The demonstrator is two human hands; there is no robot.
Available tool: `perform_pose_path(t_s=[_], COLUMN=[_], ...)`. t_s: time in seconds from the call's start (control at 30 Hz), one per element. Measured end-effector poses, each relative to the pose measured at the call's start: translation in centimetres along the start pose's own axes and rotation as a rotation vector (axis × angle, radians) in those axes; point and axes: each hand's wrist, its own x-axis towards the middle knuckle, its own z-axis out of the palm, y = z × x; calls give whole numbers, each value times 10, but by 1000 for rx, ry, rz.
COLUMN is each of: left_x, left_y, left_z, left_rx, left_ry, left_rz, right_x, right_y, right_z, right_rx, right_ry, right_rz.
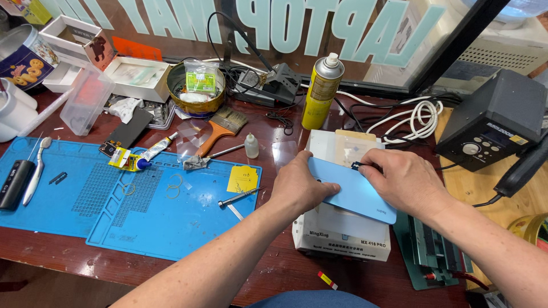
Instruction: The person applies adhesive tape to the back of a light blue smartphone, peels off backing layers, and presses the tape into place. The person handles small tools and adhesive strips on a cluttered workbench.
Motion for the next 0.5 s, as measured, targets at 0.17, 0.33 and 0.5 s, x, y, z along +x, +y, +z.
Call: perform_pose_path(t_s=[0.17,0.33,0.5], left_x=[-1,0,1], left_y=[0,-1,-1], left_z=[0,0,1], left_rx=[7,-9,9], left_ry=[6,-5,8], left_rz=[8,10,16], right_x=[-5,-9,-2], right_y=[0,2,8], right_z=[2,5,7], right_rx=[-44,-24,14], right_ry=[100,158,64], right_rz=[-144,-222,-125])
